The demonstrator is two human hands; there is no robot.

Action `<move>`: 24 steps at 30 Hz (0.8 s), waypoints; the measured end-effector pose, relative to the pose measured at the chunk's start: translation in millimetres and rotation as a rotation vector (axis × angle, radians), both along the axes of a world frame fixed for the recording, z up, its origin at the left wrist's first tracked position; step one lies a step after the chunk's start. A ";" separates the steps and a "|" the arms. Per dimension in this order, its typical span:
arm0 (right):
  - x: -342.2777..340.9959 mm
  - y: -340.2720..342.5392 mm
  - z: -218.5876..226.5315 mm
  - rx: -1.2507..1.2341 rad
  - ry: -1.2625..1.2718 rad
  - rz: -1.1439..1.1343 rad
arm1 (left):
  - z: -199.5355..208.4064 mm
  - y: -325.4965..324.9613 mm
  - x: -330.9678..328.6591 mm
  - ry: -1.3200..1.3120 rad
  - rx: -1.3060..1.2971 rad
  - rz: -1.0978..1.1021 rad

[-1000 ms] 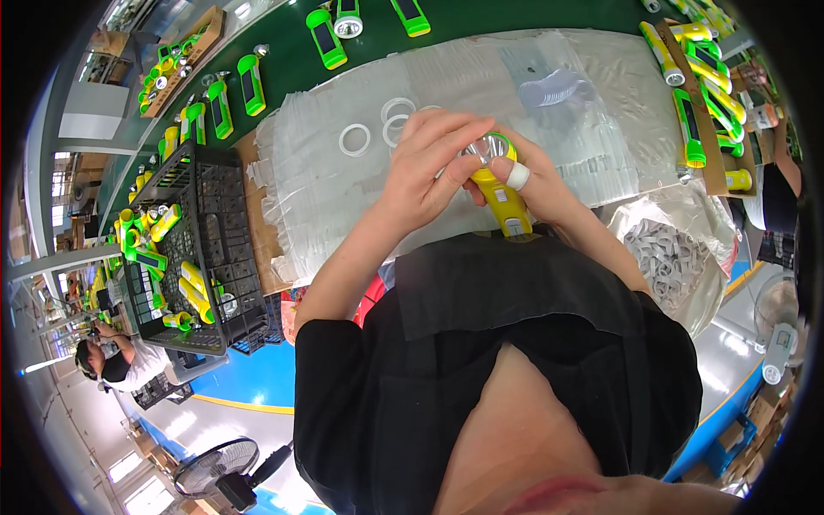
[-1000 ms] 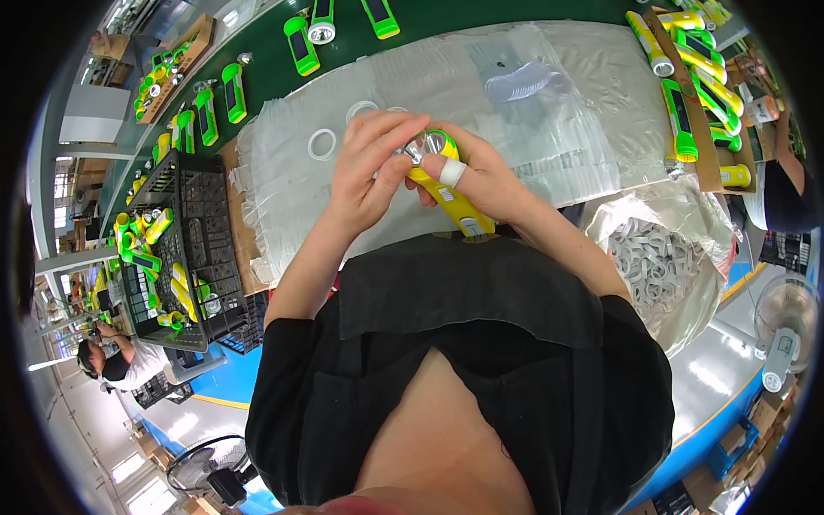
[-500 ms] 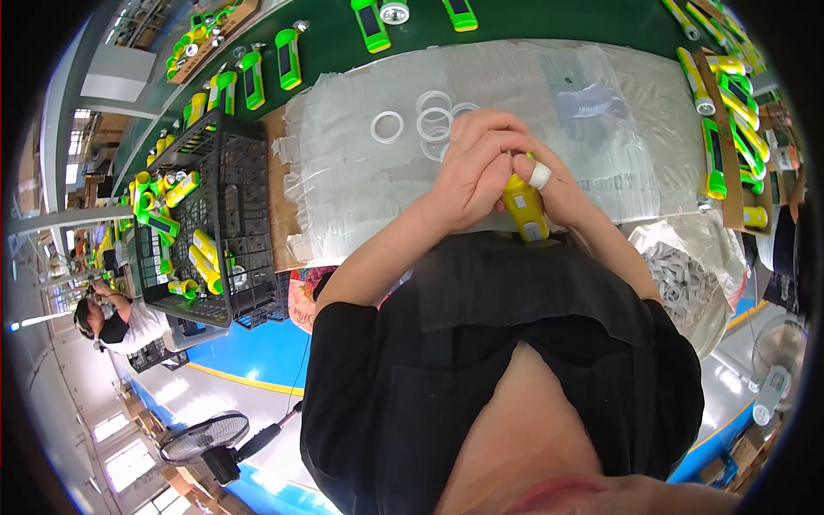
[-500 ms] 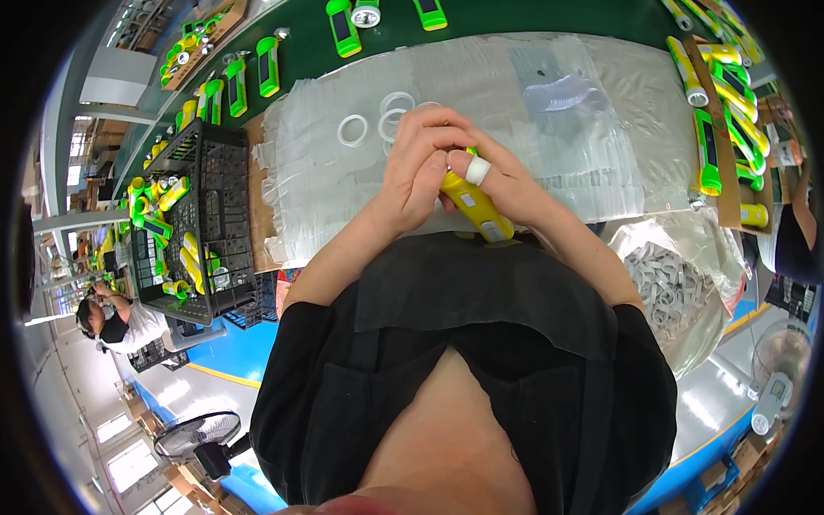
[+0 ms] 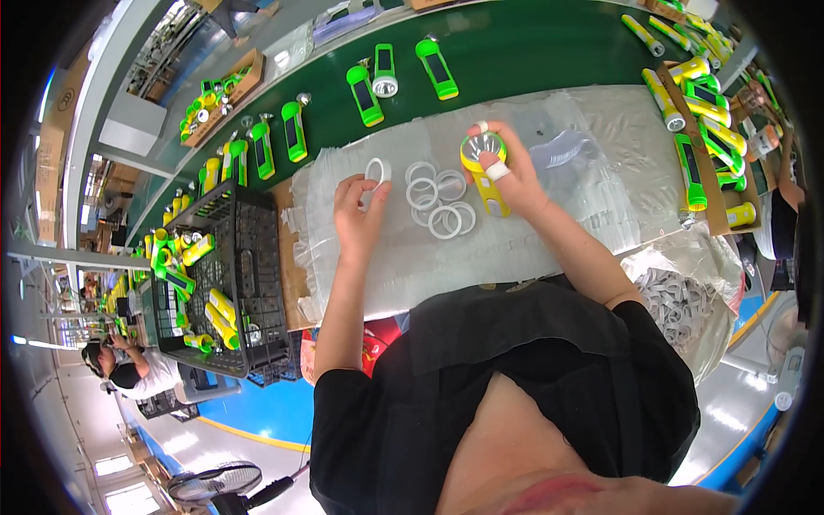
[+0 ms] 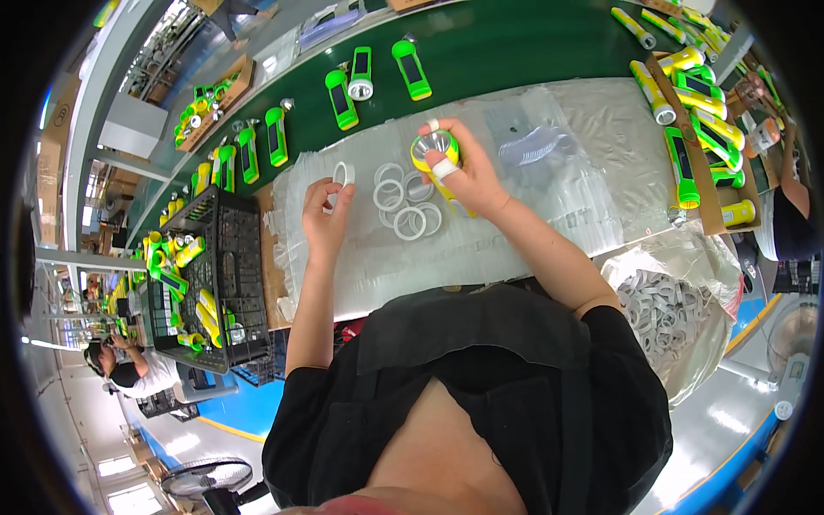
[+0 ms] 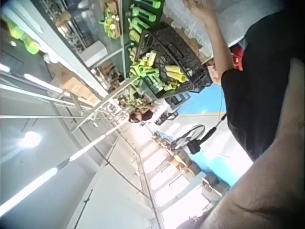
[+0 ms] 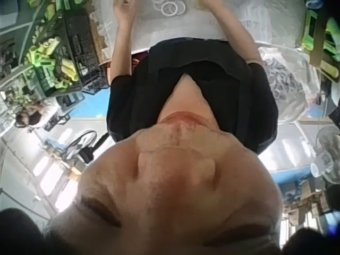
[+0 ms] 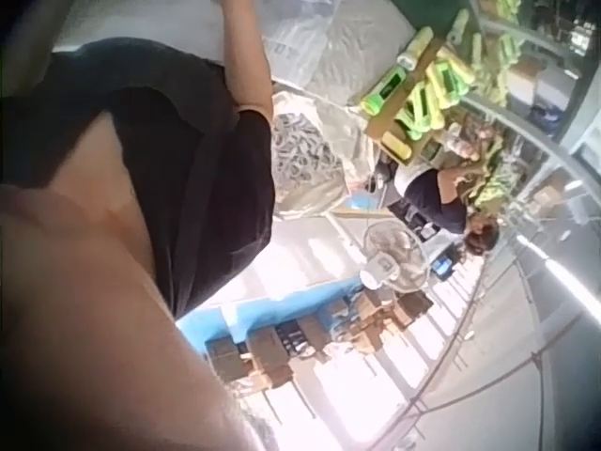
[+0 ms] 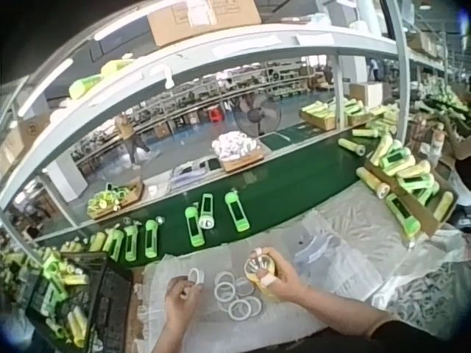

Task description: Assembling portable flashlights by attaching lens rings and clear covers to the bodies on a production line.

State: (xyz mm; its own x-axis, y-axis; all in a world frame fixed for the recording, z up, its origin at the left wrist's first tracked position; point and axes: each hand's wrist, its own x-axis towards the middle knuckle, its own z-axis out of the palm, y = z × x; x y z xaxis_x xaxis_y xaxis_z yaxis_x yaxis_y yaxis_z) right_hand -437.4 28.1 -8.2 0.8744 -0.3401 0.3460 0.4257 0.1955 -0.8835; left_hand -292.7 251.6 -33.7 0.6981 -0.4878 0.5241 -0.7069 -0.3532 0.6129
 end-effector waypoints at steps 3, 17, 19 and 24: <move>2.5 0.8 3.2 -0.050 -0.011 -0.023 | 52.8 -41.3 -27.9 0.031 -0.253 -0.279; -8.8 -1.6 -13.0 -0.302 -0.027 -0.136 | 84.7 -77.4 -54.3 -0.072 -0.119 -0.528; -10.0 -7.6 -8.1 -0.232 -0.030 -0.095 | 91.3 -82.1 -51.2 -0.123 -0.098 -0.553; -20.8 -29.3 24.9 -0.248 -0.194 0.051 | 102.6 -86.5 -52.9 -0.175 -0.044 -0.554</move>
State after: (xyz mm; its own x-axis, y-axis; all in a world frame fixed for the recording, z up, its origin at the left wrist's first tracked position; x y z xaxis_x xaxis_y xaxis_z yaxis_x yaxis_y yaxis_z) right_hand -458.2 -1.2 16.7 0.7975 -0.1821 0.5751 0.5863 0.0095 -0.8100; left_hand -345.5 165.1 68.8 0.2459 -0.7308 0.6368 -0.8710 0.1217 0.4760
